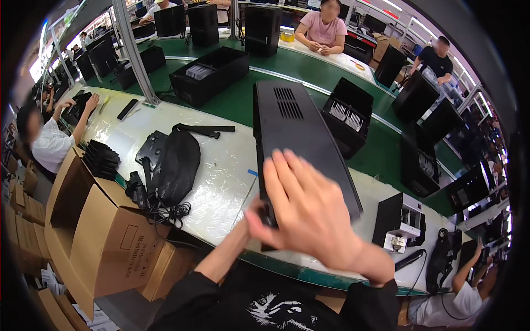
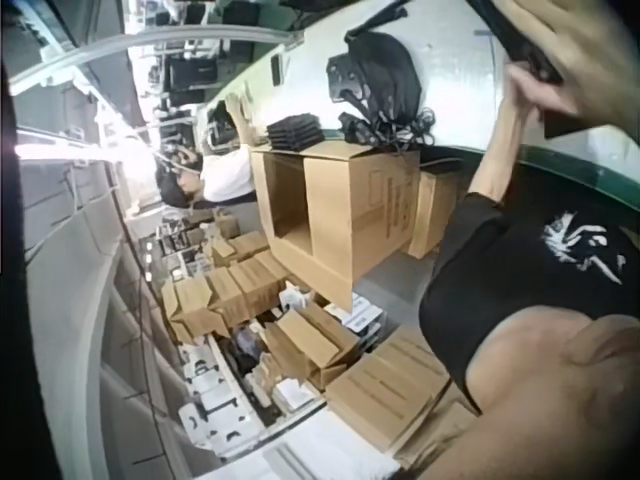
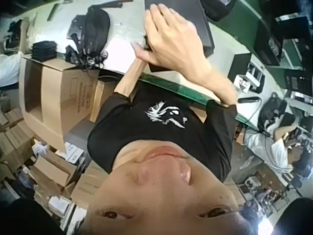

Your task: Assembling the outer enclosure of an electronic device using an electric screwdriver.

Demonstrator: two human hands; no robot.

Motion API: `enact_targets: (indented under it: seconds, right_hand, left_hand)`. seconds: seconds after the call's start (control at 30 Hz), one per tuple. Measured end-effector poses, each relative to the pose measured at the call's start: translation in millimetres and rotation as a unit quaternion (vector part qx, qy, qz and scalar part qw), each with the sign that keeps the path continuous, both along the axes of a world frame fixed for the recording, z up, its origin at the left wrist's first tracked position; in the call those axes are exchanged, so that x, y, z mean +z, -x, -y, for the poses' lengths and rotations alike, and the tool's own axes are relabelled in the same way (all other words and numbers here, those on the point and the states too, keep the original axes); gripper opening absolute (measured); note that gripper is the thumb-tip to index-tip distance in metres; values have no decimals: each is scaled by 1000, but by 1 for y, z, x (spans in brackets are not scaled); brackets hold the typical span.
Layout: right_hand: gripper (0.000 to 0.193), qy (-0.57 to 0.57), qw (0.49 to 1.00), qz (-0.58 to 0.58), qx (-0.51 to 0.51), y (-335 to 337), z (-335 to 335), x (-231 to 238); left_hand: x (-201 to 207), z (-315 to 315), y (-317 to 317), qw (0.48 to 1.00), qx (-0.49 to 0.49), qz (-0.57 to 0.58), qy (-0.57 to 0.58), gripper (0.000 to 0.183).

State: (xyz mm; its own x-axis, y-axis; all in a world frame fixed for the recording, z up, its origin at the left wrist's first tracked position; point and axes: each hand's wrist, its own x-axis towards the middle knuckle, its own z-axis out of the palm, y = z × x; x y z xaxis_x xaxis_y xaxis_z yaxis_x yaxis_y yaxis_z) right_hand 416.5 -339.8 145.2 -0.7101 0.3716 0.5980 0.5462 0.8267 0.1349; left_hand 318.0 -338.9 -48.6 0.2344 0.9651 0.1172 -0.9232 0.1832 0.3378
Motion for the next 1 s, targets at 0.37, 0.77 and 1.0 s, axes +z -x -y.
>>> enact_targets:
  seconds: [0.37,0.77,1.0]
  right_hand:
    - [39,-85,982,-133,106,109,-163,5]
    - [50,224,881,-181,-375,-152,59,-267]
    - [41,190,866,-206,-414,-155,57,-273]
  left_hand:
    - [-3,-269,63,988,-9,131,-80,59]
    - [75,-450,121,964,53,210,153,61]
    - [59,-394,77,989,43,-28,142,71]
